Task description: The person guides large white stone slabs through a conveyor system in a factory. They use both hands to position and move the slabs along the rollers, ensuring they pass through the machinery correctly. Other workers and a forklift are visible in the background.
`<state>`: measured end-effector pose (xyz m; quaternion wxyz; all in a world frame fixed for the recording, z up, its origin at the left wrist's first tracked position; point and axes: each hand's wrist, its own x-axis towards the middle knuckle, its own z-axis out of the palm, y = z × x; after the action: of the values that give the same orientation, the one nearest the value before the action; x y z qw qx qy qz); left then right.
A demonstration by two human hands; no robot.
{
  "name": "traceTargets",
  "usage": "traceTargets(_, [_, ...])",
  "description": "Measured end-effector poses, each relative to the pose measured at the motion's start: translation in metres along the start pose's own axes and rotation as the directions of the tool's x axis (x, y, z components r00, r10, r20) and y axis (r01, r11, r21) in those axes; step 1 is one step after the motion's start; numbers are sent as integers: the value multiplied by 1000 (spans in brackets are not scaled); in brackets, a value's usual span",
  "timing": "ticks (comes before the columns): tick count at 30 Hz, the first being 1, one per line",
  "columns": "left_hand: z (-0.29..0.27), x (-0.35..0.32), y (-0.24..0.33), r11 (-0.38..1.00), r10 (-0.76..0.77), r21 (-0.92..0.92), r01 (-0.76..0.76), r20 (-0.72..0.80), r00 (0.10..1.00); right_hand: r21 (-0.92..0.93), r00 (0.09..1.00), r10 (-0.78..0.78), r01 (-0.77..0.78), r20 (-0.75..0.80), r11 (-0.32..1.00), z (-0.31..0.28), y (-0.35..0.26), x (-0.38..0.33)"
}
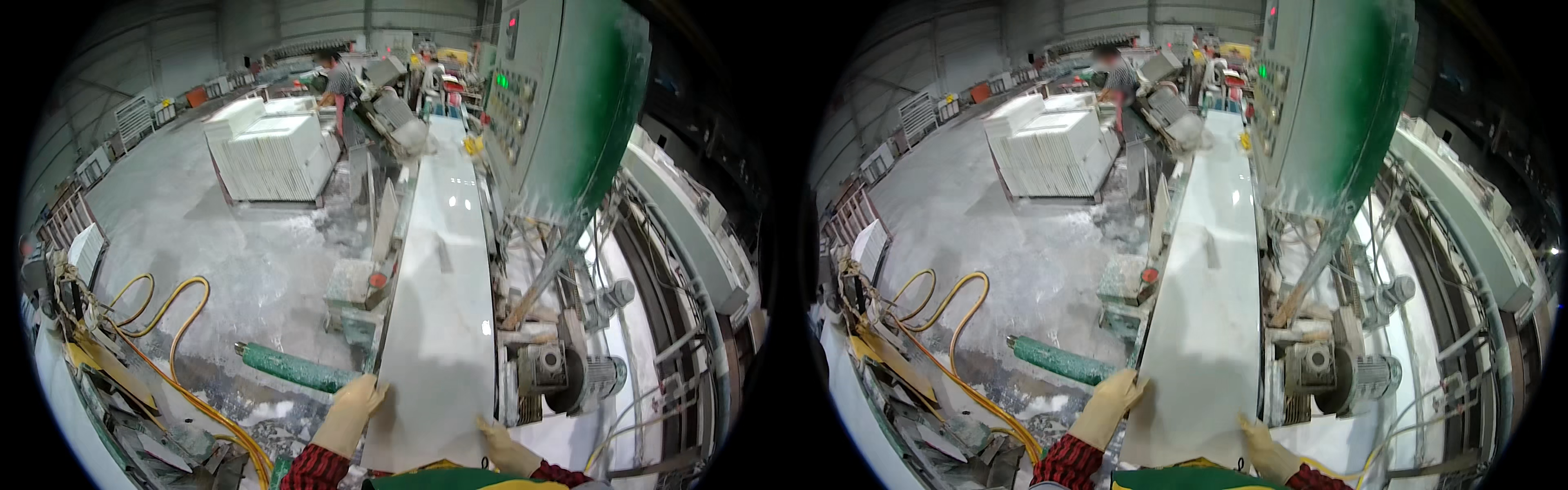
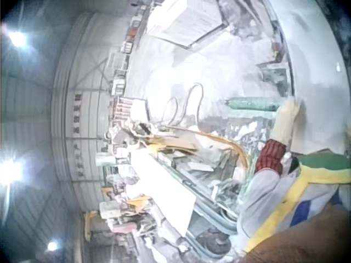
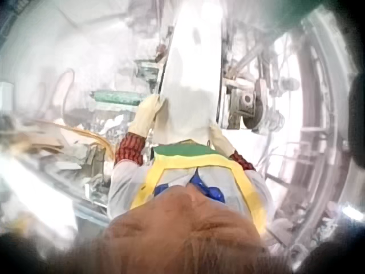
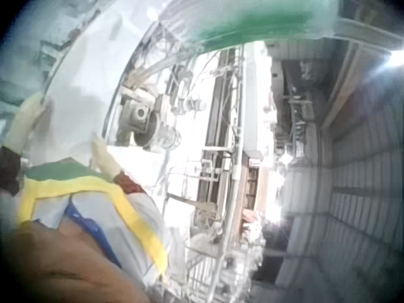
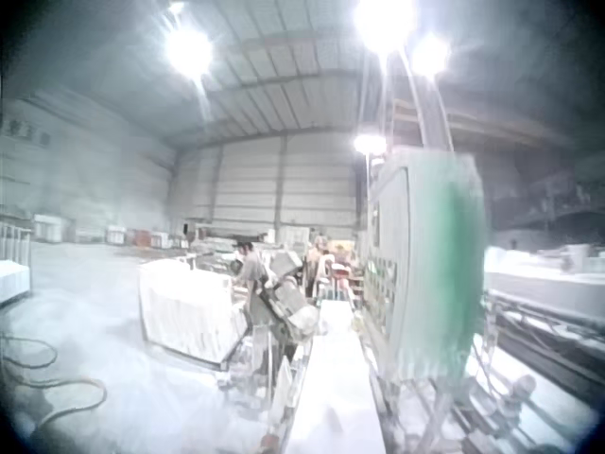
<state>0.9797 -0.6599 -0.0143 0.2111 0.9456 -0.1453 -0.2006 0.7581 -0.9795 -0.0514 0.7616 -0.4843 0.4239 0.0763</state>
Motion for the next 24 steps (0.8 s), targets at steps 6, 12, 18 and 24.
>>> traceTargets(6, [5, -83, -38, 968, 146, -223, -117, 117, 982, -585, 883, -261, 457, 390, 670, -78, 59, 36])
traceTargets(12, [108, -128, -79, 389, 0, -880, 273, 297, 955, -655, 754, -635, 567, 169, 499, 34, -10, -74])
traceTargets(18, [128, -142, -70, -157, 87, -830, 536, 529, 844, -376, 137, -482, 813, 866, -445, 75, 31, -24])
traceTargets(24, [98, -190, -39, -270, 11, -882, 386, 398, 917, -213, 138, -207, 889, 969, -406, 189, 46, -51])
